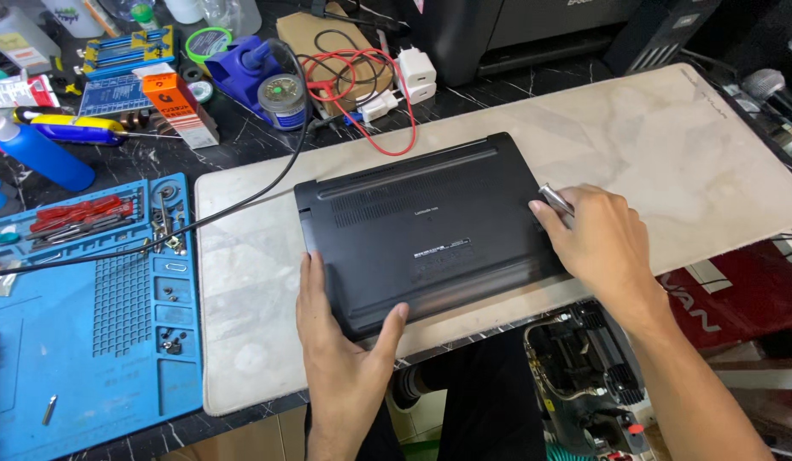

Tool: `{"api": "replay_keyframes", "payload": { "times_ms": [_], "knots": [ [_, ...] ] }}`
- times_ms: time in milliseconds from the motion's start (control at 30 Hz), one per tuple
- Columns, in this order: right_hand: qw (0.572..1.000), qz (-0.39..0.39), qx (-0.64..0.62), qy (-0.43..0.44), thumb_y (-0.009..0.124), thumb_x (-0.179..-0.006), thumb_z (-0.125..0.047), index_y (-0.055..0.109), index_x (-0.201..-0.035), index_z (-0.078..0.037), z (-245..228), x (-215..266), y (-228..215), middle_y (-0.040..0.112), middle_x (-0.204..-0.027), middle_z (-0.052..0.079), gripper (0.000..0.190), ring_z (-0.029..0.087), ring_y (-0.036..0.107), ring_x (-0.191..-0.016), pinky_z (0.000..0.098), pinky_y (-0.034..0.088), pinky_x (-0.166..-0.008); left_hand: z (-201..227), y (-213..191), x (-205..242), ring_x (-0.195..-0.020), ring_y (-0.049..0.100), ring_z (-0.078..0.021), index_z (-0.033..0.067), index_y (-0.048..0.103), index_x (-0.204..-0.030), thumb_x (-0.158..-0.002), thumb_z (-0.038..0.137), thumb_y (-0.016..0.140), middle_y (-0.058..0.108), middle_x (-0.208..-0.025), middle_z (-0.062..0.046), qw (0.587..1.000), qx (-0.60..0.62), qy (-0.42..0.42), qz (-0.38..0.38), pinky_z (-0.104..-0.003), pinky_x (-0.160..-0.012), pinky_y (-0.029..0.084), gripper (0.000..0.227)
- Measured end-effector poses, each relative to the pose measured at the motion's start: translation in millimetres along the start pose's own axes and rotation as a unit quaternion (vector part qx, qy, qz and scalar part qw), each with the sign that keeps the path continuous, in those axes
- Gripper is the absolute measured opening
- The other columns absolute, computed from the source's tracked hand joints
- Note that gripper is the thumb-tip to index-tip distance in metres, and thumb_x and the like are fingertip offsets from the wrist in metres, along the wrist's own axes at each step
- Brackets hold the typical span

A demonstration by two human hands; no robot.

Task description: The person uses a screwdriver to remove screws from the bottom cover of a laptop. They then lift off the cover, disconnect the battery cable, and remove the battery pack from the chassis.

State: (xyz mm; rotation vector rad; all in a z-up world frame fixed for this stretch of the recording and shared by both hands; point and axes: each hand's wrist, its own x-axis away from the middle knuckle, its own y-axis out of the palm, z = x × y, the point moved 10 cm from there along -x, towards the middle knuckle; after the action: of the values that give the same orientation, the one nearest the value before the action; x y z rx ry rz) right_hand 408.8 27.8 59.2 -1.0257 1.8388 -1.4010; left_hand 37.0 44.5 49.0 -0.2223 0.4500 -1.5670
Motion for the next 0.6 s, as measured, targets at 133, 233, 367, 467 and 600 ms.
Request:
{"api": "replay_keyframes", "payload": {
  "times_ms": [133,233,367,467,600],
  "knots": [
    [0.993,0.023,-0.107,-0.043,0.078,-0.114,-0.038,0.080,-0.107,-0.006,11.2,-10.0,6.2,0.072,-0.095,0.011,0.032,0.034,0.069,-0.085,0.0473,0.048,-0.080,-3.2,2.0,2.0,-0.180,0.019,-0.0361,0.0097,0.022,-0.182,-0.084,0.029,0.099,0.022,-0.193,-0.021,1.000,0.013,0.025,-0.014,-0.053,-0.143,0.022,0.126],
    [0.978,0.026,-0.203,-0.029,0.085,-0.108,-0.030,0.089,-0.126,-0.007,16.4,-14.0,6.5,0.079,-0.102,0.006,0.029,0.017,0.063,-0.076,0.0343,0.050,-0.075,0.2,4.1,0.9,-0.182,0.014,-0.0375,0.0118,0.021,-0.183,-0.084,0.032,0.100,0.017,-0.194,-0.022,0.999,0.007,0.048,-0.020,-0.055,-0.143,0.020,0.128],
    [0.946,-0.005,-0.323,0.029,0.085,-0.102,-0.024,0.085,-0.135,-0.006,16.0,-5.0,5.5,0.084,-0.136,0.009,0.038,0.015,0.080,-0.125,0.0282,0.060,-0.112,-5.1,4.9,0.7,-0.182,0.015,-0.0368,0.0129,0.023,-0.183,-0.081,0.039,0.101,0.018,-0.195,-0.021,0.999,-0.006,0.042,-0.019,-0.056,-0.142,0.021,0.131],
    [0.925,-0.026,-0.373,0.071,0.083,-0.101,-0.022,0.082,-0.140,-0.006,15.8,2.4,2.8,0.081,-0.151,0.005,0.042,0.012,0.076,-0.139,0.0267,0.056,-0.123,-0.9,4.7,1.4,-0.182,0.015,-0.0382,0.0106,0.023,-0.182,-0.081,0.040,0.099,0.016,-0.194,-0.023,0.998,0.002,0.061,-0.017,-0.056,-0.143,0.019,0.130],
    [0.909,-0.030,-0.399,0.116,0.085,-0.100,-0.022,0.084,-0.140,-0.012,18.2,8.4,-0.9,0.084,-0.145,-0.002,0.041,0.006,0.076,-0.123,0.0223,0.054,-0.116,9.4,2.9,4.6,-0.182,0.013,-0.0401,0.0077,0.022,-0.182,-0.085,0.035,0.098,0.015,-0.194,-0.024,0.995,0.024,0.098,-0.003,-0.057,-0.146,0.018,0.126]
  ]
}}
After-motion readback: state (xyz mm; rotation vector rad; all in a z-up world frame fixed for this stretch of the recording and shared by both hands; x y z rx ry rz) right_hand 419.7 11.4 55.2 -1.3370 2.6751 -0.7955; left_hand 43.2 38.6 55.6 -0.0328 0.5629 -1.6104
